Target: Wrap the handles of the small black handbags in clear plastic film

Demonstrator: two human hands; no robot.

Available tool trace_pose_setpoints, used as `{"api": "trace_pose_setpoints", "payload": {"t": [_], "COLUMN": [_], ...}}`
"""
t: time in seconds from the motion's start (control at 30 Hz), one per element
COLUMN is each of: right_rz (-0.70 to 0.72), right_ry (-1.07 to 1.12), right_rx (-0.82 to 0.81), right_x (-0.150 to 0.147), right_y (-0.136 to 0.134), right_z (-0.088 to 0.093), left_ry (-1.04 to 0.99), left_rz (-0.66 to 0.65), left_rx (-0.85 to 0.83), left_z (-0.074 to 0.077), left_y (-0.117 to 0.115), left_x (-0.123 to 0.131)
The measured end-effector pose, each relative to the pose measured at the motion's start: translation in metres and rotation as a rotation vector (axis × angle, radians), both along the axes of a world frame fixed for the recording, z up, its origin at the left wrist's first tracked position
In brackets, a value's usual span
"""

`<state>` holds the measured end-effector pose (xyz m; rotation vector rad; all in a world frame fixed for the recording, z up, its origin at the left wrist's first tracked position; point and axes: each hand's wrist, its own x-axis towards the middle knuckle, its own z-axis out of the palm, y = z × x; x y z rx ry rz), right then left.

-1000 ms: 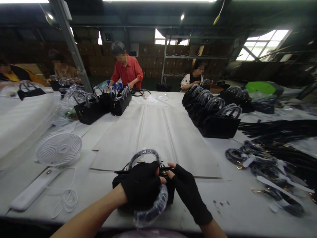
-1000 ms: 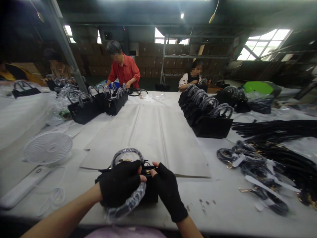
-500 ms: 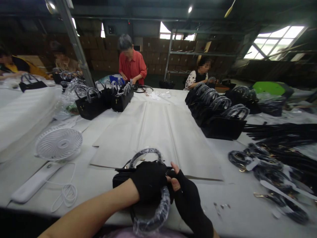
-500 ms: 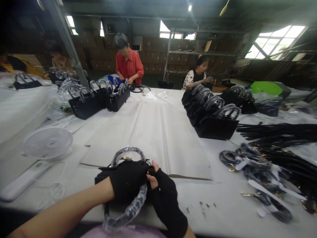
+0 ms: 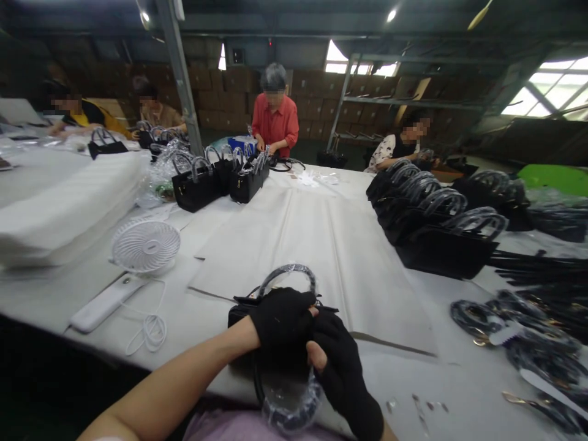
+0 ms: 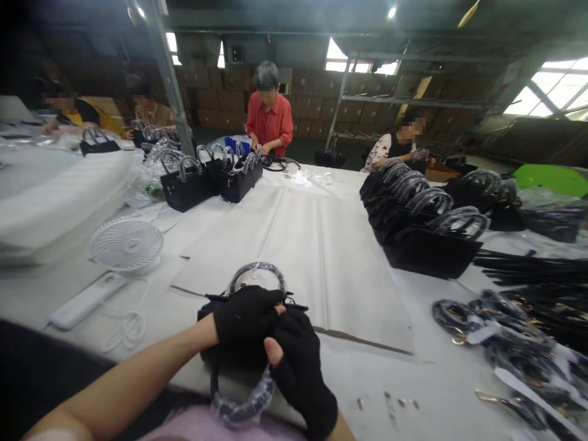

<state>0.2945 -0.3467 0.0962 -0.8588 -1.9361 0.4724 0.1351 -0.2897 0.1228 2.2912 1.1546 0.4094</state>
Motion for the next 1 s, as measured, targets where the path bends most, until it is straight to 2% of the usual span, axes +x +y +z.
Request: {"api": "trace_pose_setpoints", "payload": {"t": [0.1,0.2,0.27,0.33,0.4,0.47,0.53,0.6,0.67,0.73,0.8,0.83,0.9,0.97,1.0], "right_rz": [0.019,-0.014,-0.042,-0.065,-0.074,-0.069,-0.06,-0.053,-0.035,0.008,0.074,0.104,0.089,-0.032,-0.103], "right_ry": [-0.172,-0.324,-0.381,-0.396,-0.387,-0.378,-0.375,-0.394,-0.405,-0.38,-0.373,-0.379,-0.36,-0.271,-0.217], "right_rx": [0.137,0.226,0.27,0.302,0.319,0.326,0.335,0.338,0.312,0.286,0.283,0.284,0.245,0.169,0.122], "right_x": [0.002,0.004,0.004,0.004,0.002,-0.003,-0.009,-0.014,-0.013,-0.008,-0.003,-0.003,-0.01,-0.025,-0.033], "right_y": [0.006,0.008,0.007,0.006,0.005,0.005,0.004,0.004,0.004,0.004,0.005,0.006,0.01,0.014,0.016], "right_z": [-0.013,-0.022,-0.026,-0.029,-0.03,-0.031,-0.032,-0.032,-0.03,-0.027,-0.021,-0.018,-0.012,-0.007,-0.005], "left_ry": [0.021,0.128,0.171,0.16,0.11,0.022,-0.117,-0.22,-0.276,-0.322,-0.388,-0.427,-0.447,-0.373,-0.297], "left_rz": [0.054,0.114,0.174,0.276,0.454,0.672,0.786,0.827,0.896,0.977,0.929,0.823,0.505,0.26,0.213], "left_rx": [0.009,0.083,0.15,0.201,0.243,0.248,0.139,0.027,0.076,0.273,0.432,0.441,0.348,0.339,0.382], "left_z": [0.004,0.006,0.005,-0.001,-0.015,-0.037,-0.063,-0.086,-0.093,-0.079,-0.05,-0.034,-0.007,0.007,0.008], "left_y": [0.0,-0.007,-0.016,-0.026,-0.035,-0.041,-0.044,-0.047,-0.053,-0.063,-0.079,-0.088,-0.104,-0.113,-0.114], "left_x": [-0.003,-0.012,-0.031,-0.063,-0.104,-0.143,-0.168,-0.173,-0.163,-0.146,-0.127,-0.118,-0.098,-0.078,-0.067]}}
